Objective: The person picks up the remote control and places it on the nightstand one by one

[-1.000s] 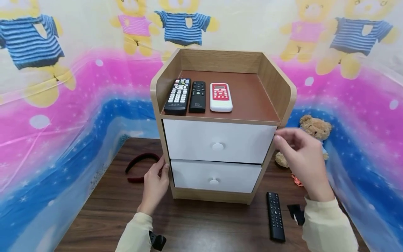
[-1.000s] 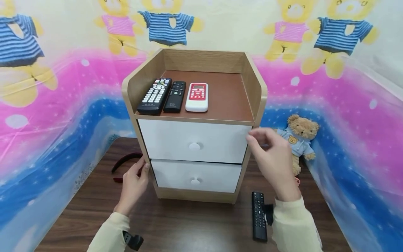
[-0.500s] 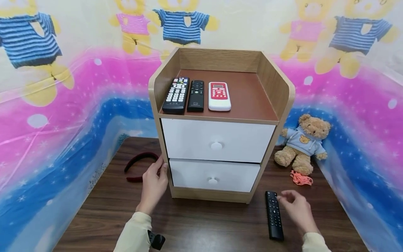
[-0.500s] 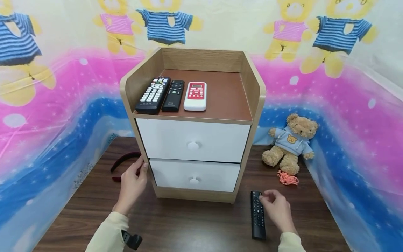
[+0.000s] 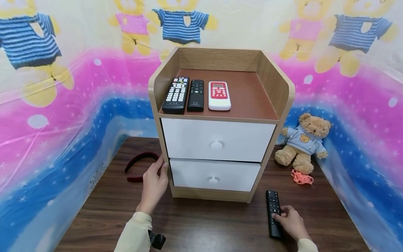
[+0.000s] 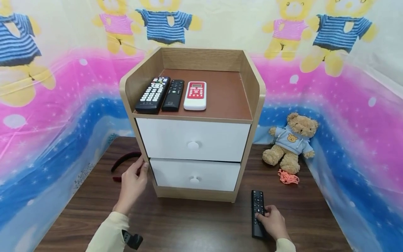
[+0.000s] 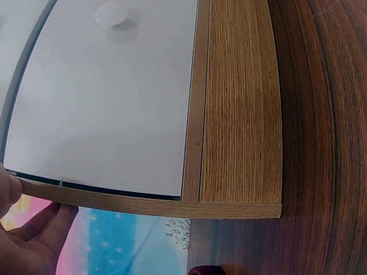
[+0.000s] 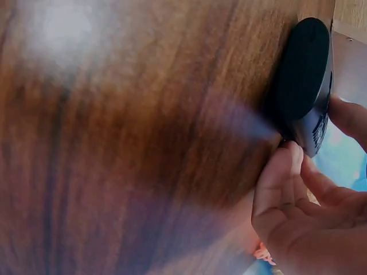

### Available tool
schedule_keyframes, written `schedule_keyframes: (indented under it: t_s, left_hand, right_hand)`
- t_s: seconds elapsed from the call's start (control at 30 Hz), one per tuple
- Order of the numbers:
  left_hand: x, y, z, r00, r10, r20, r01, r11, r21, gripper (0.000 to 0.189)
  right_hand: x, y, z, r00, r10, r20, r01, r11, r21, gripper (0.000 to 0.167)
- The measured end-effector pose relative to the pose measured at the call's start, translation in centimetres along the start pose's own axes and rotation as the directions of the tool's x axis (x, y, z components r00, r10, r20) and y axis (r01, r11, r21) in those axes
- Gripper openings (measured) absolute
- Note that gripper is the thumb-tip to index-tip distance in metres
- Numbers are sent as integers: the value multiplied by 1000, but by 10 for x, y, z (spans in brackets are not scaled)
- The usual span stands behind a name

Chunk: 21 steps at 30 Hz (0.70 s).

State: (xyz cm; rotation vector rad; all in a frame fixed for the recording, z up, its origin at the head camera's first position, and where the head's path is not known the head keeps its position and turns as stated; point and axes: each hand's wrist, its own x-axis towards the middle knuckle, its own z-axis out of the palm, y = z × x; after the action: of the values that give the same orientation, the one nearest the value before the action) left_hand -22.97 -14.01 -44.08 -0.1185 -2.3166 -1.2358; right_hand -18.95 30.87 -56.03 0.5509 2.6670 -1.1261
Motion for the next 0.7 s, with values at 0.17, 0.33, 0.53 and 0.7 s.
schedule_keyframes:
  t_s: [0.17,0.33,0.53,0.7]
  left_hand:
    - [0,0,1,1000,0,-6,0,1000,-1,40]
    - [1,-1,2,1000,6,-14,-6,1000,-8,40]
    - [1,-1,2,1000,6,-20,-6,1000,-14,40]
    - [0,-3,2,1000,5,-14,-6,1000,-20,40]
  right_hand:
    - [1,-2,1,999,39,-7,-39,999,26,56]
    - [2,-6,1,998,51,-30,-51,999,-1,58]
    - [-2,-10,2,998,38,-54,-38,999,13,51]
    - [-7,-11,3,998,14,-66,-11,999,45,43]
